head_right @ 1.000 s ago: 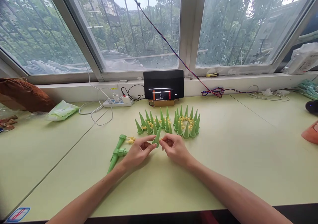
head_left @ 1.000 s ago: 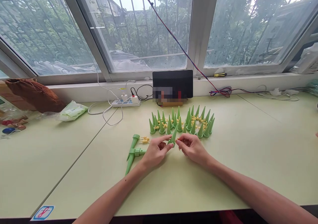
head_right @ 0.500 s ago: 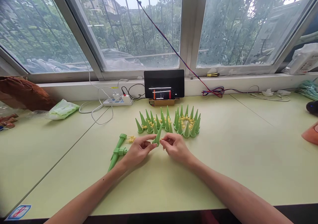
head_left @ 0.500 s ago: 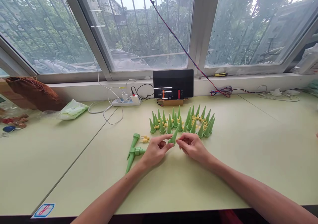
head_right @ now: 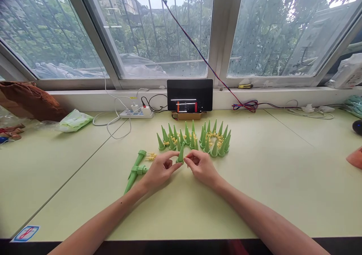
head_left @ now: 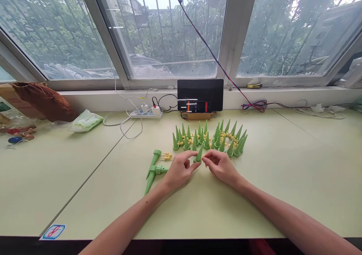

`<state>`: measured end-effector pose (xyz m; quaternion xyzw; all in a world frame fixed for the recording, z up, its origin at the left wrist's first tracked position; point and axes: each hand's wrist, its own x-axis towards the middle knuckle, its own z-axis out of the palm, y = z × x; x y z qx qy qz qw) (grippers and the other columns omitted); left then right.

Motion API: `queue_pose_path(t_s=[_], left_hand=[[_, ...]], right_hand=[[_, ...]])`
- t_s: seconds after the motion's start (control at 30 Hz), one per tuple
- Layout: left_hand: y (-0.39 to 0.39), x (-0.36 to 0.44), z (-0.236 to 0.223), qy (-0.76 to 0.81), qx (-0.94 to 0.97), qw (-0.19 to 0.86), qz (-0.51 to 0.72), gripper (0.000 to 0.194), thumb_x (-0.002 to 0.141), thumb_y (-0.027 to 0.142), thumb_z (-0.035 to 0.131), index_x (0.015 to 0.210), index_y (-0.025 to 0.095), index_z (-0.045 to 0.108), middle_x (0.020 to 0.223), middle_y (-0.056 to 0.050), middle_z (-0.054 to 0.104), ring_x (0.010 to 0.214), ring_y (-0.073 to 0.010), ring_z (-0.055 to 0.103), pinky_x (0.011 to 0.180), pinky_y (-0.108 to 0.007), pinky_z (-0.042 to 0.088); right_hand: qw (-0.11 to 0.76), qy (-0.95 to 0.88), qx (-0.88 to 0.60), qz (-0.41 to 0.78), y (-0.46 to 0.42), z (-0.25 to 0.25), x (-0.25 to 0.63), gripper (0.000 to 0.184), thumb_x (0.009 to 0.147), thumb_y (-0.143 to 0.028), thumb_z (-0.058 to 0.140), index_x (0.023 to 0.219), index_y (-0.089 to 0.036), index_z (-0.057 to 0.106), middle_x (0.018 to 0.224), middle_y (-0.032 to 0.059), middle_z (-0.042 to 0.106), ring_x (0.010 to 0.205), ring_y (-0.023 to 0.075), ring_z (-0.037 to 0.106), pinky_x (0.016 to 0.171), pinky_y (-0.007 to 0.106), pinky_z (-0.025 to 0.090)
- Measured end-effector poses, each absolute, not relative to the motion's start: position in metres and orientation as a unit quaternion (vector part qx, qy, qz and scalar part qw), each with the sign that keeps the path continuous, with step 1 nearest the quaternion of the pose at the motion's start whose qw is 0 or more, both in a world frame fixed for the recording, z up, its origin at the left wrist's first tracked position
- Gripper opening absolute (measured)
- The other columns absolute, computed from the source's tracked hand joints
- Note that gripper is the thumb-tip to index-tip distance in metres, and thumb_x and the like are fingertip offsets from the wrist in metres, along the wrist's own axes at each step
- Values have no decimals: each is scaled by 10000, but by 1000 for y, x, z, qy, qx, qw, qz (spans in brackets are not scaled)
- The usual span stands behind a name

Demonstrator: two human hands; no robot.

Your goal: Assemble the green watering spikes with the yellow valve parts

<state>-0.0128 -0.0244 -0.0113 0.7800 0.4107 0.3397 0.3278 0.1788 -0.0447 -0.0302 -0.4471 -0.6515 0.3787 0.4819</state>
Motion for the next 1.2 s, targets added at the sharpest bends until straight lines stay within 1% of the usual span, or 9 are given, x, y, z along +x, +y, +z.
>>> queue_pose_path(t_s=[0.1, 0.27, 0.53, 0.7, 0.8, 0.87, 0.93, 1.07, 1.2], left_hand=[[-23, -13, -12, 410, 800, 289, 329, 239, 847, 314, 656, 1023, 152, 667, 860, -22, 600, 524, -75, 394, 493, -228, 332], [-24, -13, -12, 426, 814, 255, 300, 222, 845, 279, 661, 1030, 154, 664, 818, -17, 634, 559, -105, 429, 570, -252, 372], [-24, -16, -13, 424, 823, 245, 288, 258, 848, 260, 643, 1083, 156, 662, 770, -20, 648, 587, -131, 491, 603, -266, 407], [-25, -18, -8, 395, 843, 218, 294, 271, 857, 246, 602, 1114, 163, 629, 874, -44, 669, 548, -107, 477, 565, -258, 399], [-22, -24, 2, 383, 843, 192, 325, 205, 845, 174, 543, 1033, 179, 625, 942, -44, 675, 509, -81, 439, 555, -248, 398], [-17, -31, 10, 412, 817, 160, 369, 160, 820, 144, 523, 942, 181, 619, 896, -26, 670, 484, -74, 407, 554, -247, 396], [-11, -40, 15, 457, 789, 127, 390, 159, 800, 119, 498, 902, 179, 605, 863, -15, 663, 480, -79, 399, 560, -251, 396], [0, -55, 19, 517, 812, 73, 260, 158, 768, 104, 473, 804, 186, 604, 881, -22, 656, 578, -124, 497, 612, -277, 403], [2, -59, 18, 530, 833, 64, 145, 212, 749, 121, 480, 842, 199, 654, 913, -35, 653, 684, -171, 587, 613, -291, 399]], right_hand=[[463, -688, -453, 327, -46, -29, 178, 271, 930, -424, 577, 822, -183, 639, 654, 10, 596, 577, 139, 514, 530, 249, 405], [428, -720, -470, 281, -46, -29, 179, 233, 947, -363, 540, 828, -191, 642, 614, -16, 544, 542, 128, 429, 522, 253, 348], [400, -732, -491, 252, -43, -30, 180, 175, 927, -302, 557, 872, -189, 679, 661, 3, 627, 562, 141, 493, 551, 256, 386], [404, -732, -492, 243, -43, -33, 180, 156, 921, -292, 557, 892, -195, 675, 669, 3, 629, 567, 145, 500, 561, 260, 399], [400, -732, -494, 246, -44, -32, 180, 143, 915, -294, 566, 907, -196, 670, 689, 5, 640, 558, 139, 486, 559, 263, 396], [396, -731, -498, 248, -44, -32, 180, 136, 905, -293, 578, 935, -196, 668, 713, 8, 652, 551, 134, 481, 555, 265, 396], [395, -728, -500, 252, -45, -32, 180, 140, 891, -282, 592, 974, -194, 664, 742, 11, 664, 541, 128, 478, 550, 264, 397], [394, -728, -492, 270, -46, -32, 181, 177, 861, -250, 615, 1026, -197, 654, 821, 22, 699, 515, 113, 474, 543, 259, 407], [393, -728, -484, 284, -46, -31, 182, 200, 853, -230, 618, 1048, -196, 647, 889, 41, 726, 489, 101, 480, 543, 263, 424]])
